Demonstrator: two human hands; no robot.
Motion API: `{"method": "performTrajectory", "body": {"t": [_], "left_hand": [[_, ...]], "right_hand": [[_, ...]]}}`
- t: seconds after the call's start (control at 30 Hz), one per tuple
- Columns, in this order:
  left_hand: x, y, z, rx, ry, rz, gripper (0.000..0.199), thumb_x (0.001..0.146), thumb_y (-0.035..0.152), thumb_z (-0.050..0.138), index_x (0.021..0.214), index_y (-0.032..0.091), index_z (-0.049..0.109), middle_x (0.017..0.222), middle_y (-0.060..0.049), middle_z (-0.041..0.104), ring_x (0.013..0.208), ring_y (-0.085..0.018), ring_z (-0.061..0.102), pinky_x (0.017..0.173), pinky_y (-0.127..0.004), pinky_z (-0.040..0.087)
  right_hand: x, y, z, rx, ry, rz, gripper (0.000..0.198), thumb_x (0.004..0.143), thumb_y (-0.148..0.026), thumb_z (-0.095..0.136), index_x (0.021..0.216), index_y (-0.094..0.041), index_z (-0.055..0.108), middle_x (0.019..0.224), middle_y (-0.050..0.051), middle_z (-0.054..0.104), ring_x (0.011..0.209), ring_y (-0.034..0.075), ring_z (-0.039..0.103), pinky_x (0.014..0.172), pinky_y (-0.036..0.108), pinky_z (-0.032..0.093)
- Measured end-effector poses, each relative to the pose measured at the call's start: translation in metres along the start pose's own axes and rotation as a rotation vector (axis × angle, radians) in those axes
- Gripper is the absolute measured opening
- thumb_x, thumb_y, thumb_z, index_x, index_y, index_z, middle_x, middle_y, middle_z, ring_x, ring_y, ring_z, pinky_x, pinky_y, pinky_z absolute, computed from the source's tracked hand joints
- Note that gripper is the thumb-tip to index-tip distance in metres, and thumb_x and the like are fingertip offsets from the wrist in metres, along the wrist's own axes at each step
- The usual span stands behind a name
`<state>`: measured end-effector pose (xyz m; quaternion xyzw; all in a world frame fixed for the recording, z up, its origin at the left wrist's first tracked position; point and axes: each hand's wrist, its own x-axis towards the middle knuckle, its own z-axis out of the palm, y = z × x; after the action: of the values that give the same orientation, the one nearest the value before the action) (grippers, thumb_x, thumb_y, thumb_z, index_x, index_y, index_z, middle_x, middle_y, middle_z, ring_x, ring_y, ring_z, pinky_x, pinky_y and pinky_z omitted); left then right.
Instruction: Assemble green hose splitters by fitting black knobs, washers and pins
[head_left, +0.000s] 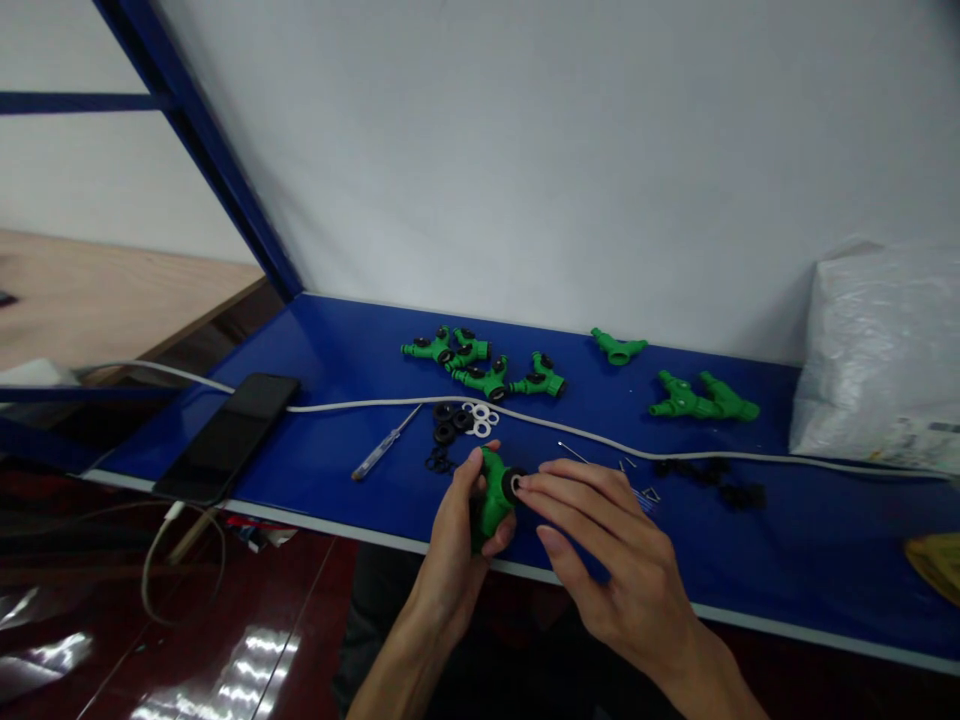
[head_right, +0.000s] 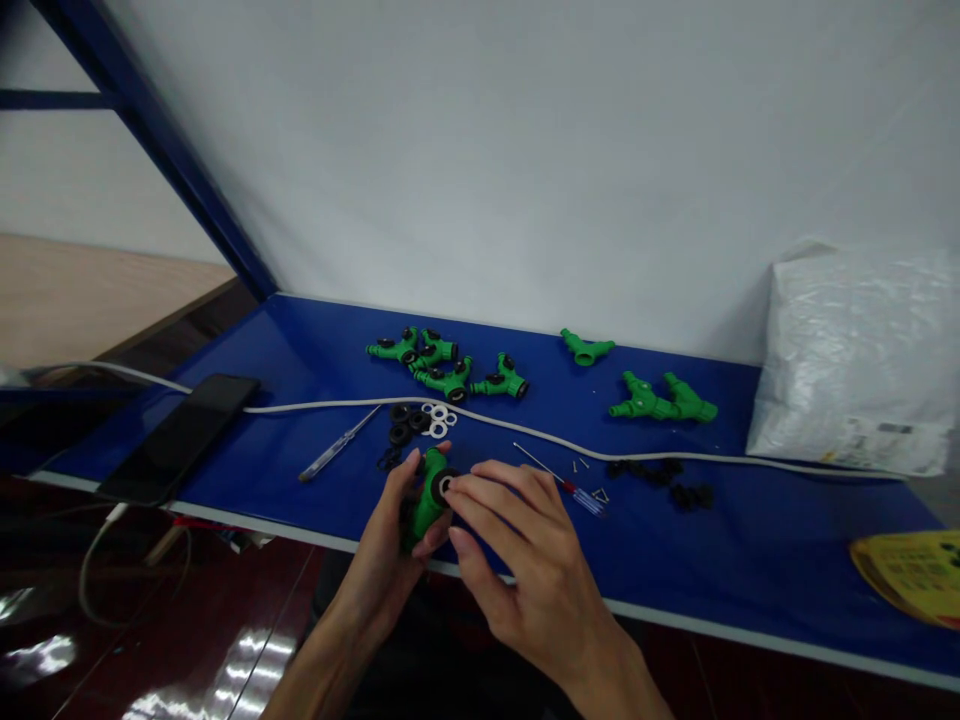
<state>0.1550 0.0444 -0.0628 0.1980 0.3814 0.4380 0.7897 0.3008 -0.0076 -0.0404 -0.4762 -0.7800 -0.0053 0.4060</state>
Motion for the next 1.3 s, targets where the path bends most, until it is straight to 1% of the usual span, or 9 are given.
{"method": "performTrajectory", "body": {"t": [0.13, 0.37, 0.57, 0.7, 0.87, 1.0, 1.13, 1.23, 1.3], "left_hand": [[0.002, -0.002, 0.000, 0.017, 0.010, 0.000, 0.063, 0.085, 0.056, 0.070, 0.131, 0.014, 0.060, 0.066, 0.006, 0.048, 0.046, -0.004, 0.034, 0.042, -0.014, 0.024], [0.005, -0.005, -0.001, 0.001, -0.062, -0.005, 0.060, 0.087, 0.057, 0.069, 0.129, 0.015, 0.060, 0.073, 0.004, 0.053, 0.047, -0.002, 0.034, 0.043, -0.015, 0.025], [0.007, -0.005, 0.000, 0.015, -0.030, 0.014, 0.059, 0.086, 0.055, 0.070, 0.128, 0.015, 0.060, 0.069, 0.006, 0.046, 0.049, -0.005, 0.036, 0.043, -0.015, 0.026], [0.005, -0.006, 0.000, 0.035, -0.038, 0.025, 0.057, 0.087, 0.055, 0.068, 0.129, 0.017, 0.059, 0.071, 0.006, 0.045, 0.051, -0.005, 0.037, 0.045, -0.016, 0.030], [0.003, -0.005, -0.001, 0.084, -0.005, 0.032, 0.052, 0.089, 0.054, 0.067, 0.129, 0.021, 0.061, 0.079, 0.004, 0.050, 0.058, -0.006, 0.042, 0.053, -0.016, 0.039], [0.002, -0.005, -0.001, 0.071, 0.002, 0.045, 0.054, 0.088, 0.055, 0.068, 0.129, 0.020, 0.062, 0.079, 0.003, 0.052, 0.057, -0.006, 0.042, 0.050, -0.015, 0.036], [0.000, -0.007, 0.000, 0.066, -0.037, 0.032, 0.058, 0.088, 0.058, 0.066, 0.131, 0.019, 0.062, 0.087, -0.001, 0.059, 0.057, -0.006, 0.044, 0.047, -0.016, 0.034], [-0.001, -0.008, -0.001, 0.080, -0.070, 0.047, 0.058, 0.090, 0.057, 0.064, 0.135, 0.020, 0.060, 0.092, -0.003, 0.060, 0.063, -0.008, 0.048, 0.049, -0.016, 0.037], [-0.001, -0.009, -0.002, 0.088, -0.064, 0.081, 0.058, 0.091, 0.056, 0.064, 0.138, 0.022, 0.057, 0.094, -0.003, 0.060, 0.064, -0.009, 0.049, 0.051, -0.017, 0.039]], "right_hand": [[-0.007, 0.001, -0.003, -0.044, -0.037, -0.038, 0.036, 0.097, -0.014, 0.056, 0.132, -0.020, 0.062, 0.124, 0.004, 0.073, 0.123, 0.023, 0.060, 0.101, 0.041, 0.047], [-0.013, 0.000, -0.001, -0.071, -0.027, -0.068, 0.040, 0.096, -0.009, 0.054, 0.135, -0.014, 0.060, 0.130, 0.006, 0.071, 0.129, 0.020, 0.055, 0.107, 0.038, 0.041], [-0.009, 0.001, -0.003, -0.028, -0.032, -0.035, 0.039, 0.095, -0.010, 0.057, 0.133, -0.015, 0.061, 0.129, 0.006, 0.071, 0.130, 0.021, 0.054, 0.106, 0.038, 0.042], [-0.006, -0.001, -0.006, -0.027, -0.033, -0.005, 0.034, 0.095, -0.011, 0.057, 0.128, -0.018, 0.064, 0.124, 0.004, 0.074, 0.128, 0.022, 0.057, 0.105, 0.040, 0.041], [-0.004, -0.004, -0.006, -0.003, -0.027, 0.062, 0.030, 0.097, -0.012, 0.054, 0.122, -0.021, 0.067, 0.118, 0.003, 0.076, 0.125, 0.022, 0.060, 0.103, 0.040, 0.043], [-0.007, -0.006, -0.004, 0.059, -0.031, 0.111, 0.032, 0.098, -0.011, 0.052, 0.123, -0.021, 0.068, 0.121, 0.004, 0.075, 0.126, 0.021, 0.060, 0.103, 0.040, 0.047], [-0.017, -0.009, -0.003, 0.103, 0.036, 0.115, 0.036, 0.096, -0.007, 0.052, 0.124, -0.022, 0.068, 0.118, 0.004, 0.075, 0.121, 0.019, 0.063, 0.099, 0.038, 0.051], [-0.024, -0.013, -0.001, 0.068, 0.112, 0.095, 0.038, 0.092, -0.002, 0.054, 0.123, -0.019, 0.068, 0.115, 0.005, 0.075, 0.115, 0.019, 0.064, 0.095, 0.037, 0.054], [-0.027, -0.017, 0.001, 0.013, 0.124, 0.073, 0.037, 0.091, -0.002, 0.056, 0.123, -0.016, 0.068, 0.115, 0.007, 0.075, 0.114, 0.021, 0.064, 0.095, 0.038, 0.054]]}}
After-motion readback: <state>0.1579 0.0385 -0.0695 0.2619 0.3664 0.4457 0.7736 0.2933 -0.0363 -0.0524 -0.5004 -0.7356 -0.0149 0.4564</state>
